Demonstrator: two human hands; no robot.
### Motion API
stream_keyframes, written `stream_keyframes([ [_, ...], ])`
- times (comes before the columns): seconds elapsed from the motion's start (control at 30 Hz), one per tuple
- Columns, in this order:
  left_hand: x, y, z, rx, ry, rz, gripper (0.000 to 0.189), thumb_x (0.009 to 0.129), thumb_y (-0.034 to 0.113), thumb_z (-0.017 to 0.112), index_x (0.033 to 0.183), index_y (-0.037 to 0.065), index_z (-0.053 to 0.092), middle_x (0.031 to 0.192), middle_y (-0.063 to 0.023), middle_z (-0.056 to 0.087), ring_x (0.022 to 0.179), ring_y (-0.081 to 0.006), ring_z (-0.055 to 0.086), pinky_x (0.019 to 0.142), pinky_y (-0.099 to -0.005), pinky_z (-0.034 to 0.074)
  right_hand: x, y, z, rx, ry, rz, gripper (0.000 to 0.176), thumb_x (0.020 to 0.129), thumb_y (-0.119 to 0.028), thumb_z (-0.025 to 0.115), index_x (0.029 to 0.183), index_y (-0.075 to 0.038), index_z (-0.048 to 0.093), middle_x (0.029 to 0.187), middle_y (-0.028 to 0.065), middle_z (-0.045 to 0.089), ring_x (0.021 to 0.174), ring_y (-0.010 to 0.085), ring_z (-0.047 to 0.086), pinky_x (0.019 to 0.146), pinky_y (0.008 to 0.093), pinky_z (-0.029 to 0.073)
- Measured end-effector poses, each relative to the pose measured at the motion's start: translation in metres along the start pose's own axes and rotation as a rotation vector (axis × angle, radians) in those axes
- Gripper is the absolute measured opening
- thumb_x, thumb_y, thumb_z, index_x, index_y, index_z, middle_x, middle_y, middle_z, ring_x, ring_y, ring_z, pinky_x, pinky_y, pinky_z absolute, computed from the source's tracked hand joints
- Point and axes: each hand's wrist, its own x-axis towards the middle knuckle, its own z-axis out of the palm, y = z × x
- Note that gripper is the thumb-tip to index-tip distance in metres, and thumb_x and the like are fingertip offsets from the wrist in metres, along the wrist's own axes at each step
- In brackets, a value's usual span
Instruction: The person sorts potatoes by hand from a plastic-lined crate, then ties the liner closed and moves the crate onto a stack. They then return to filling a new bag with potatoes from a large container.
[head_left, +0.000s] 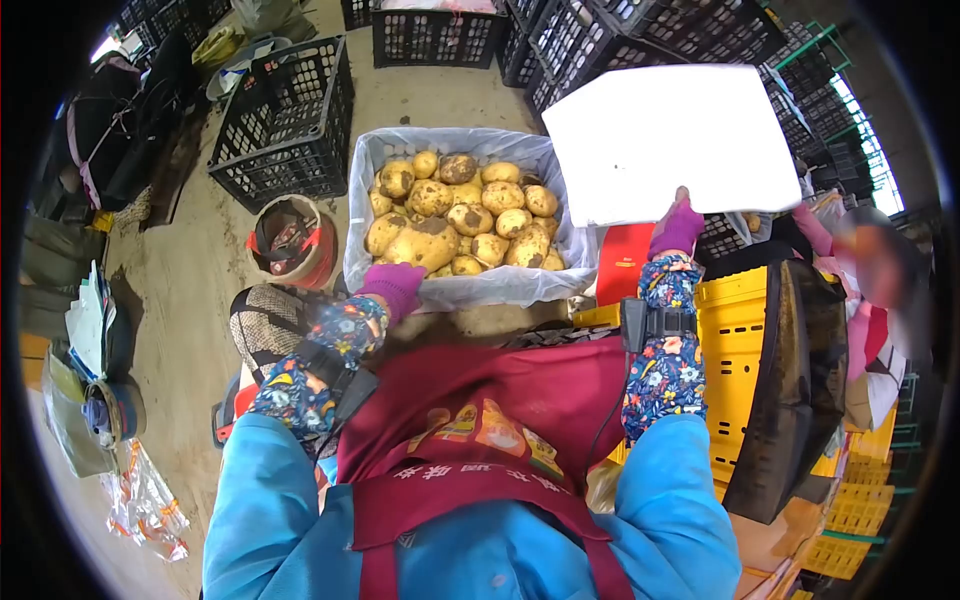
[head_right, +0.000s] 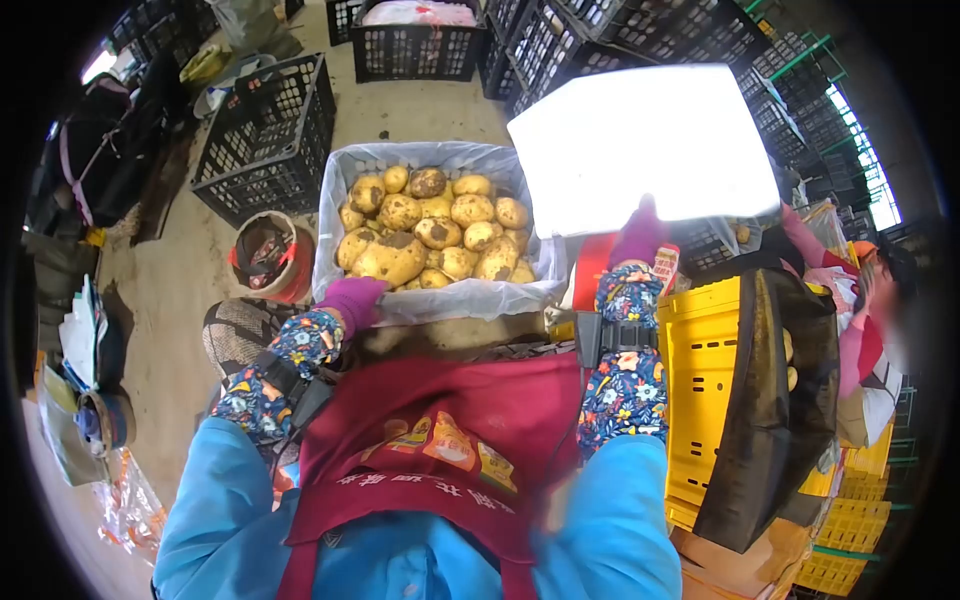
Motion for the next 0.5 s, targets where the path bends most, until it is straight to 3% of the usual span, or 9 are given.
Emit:
stream_keyframes([
  [0.07,-0.003,-0.012,-0.03,-0.081,0.203,0.075,0.043,0.081,0.036,0.067,0.119,0.015,0.063,0.105,-0.0132,0.069,0.102,-0.0313,0.066,0.084,-0.0449,0.052,0.005,-0.019,-0.035,-0.116,0.076,0.115,0.046,0.097,-0.038,0.049,0.098,0.005,0.066,0.087,0.0129,0.068,0.078,0.0234,0.063,0.071,0.0342,0.049],
  [0.1,-0.005,-0.017,-0.045,-0.125,0.301,0.109,0.048,0.081,0.038,0.068,0.122,0.014,0.062,0.106,-0.0137,0.069,0.102,-0.0317,0.066,0.085,-0.0447,0.052,0.074,0.038,-0.072,-0.008,-0.005,0.194,0.05,0.095,-0.035,0.052,0.128,0.003,0.049,0.122,0.0194,0.061,0.112,0.0312,0.061,0.088,0.0443,0.052],
  [0.17,-0.01,-0.025,-0.09,-0.373,0.32,-0.023,0.054,0.081,0.041,0.07,0.126,0.013,0.061,0.107,-0.0134,0.069,0.099,-0.031,0.067,0.088,-0.041,0.052,0.064,0.03,-0.065,0.043,-0.036,0.401,0.053,0.096,-0.04,0.047,0.133,-0.002,0.042,0.13,0.0198,0.055,0.12,0.0321,0.053,0.092,0.0456,0.049],
  [0.27,0.021,-0.07,-0.085,-0.958,0.499,0.105,0.041,0.088,0.026,0.068,0.122,0.002,0.062,0.103,-0.0118,0.07,0.093,-0.0183,0.066,0.084,-0.0302,0.053,0.011,0.017,-0.038,0.113,-0.098,0.735,0.057,0.098,-0.048,0.04,0.14,-0.009,0.032,0.142,0.0205,0.045,0.133,0.0335,0.041,0.099,0.0475,0.044],
  [0.3,0.02,-0.069,-0.093,-1.102,0.507,0.052,0.039,0.09,0.024,0.067,0.121,0.001,0.062,0.102,-0.0104,0.069,0.093,-0.0169,0.066,0.084,-0.0293,0.053,0.005,0.018,-0.031,0.132,-0.122,0.847,0.059,0.099,-0.05,0.038,0.142,-0.011,0.029,0.146,0.0207,0.042,0.137,0.034,0.037,0.101,0.0481,0.043],
  [0.33,0.017,-0.062,-0.11,-1.248,0.516,-0.003,0.037,0.091,0.022,0.066,0.121,0.0,0.062,0.102,-0.009,0.069,0.094,-0.0155,0.066,0.084,-0.0284,0.053,0.026,0.079,-0.039,0.097,-0.431,0.78,0.06,0.093,-0.047,0.055,0.142,-0.013,0.041,0.131,0.0143,0.056,0.117,0.0212,0.055,0.095,0.0343,0.046],
  [0.4,0.015,-0.052,-0.135,-1.5,0.49,-0.151,0.032,0.096,0.021,0.06,0.12,0.0,0.063,0.102,-0.0046,0.069,0.093,-0.012,0.065,0.084,-0.0257,0.051,-0.007,0.113,0.022,-0.723,-0.783,0.194,0.052,0.091,-0.037,0.063,0.135,-0.011,0.052,0.12,0.0133,0.063,0.108,0.0242,0.061,0.089,0.0341,0.049],
  [0.43,0.019,-0.054,-0.131,-1.539,0.492,-0.164,0.034,0.097,0.023,0.059,0.122,0.001,0.062,0.104,-0.0036,0.068,0.093,-0.0118,0.064,0.085,-0.0254,0.05,-0.084,0.077,0.047,-0.487,-0.802,-0.005,0.047,0.087,-0.032,0.069,0.126,-0.008,0.059,0.107,0.0135,0.067,0.096,0.0257,0.065,0.084,0.0355,0.051],
  [0.5,0.03,-0.061,-0.125,-1.619,0.501,-0.183,0.038,0.098,0.029,0.058,0.126,0.004,0.06,0.106,-0.0017,0.068,0.094,-0.0114,0.063,0.086,-0.0247,0.048,-0.17,0.062,0.09,-0.581,-1.092,-0.35,0.052,0.082,-0.027,0.07,0.128,-0.006,0.057,0.112,0.0183,0.066,0.101,0.0341,0.064,0.087,0.0394,0.051],
])
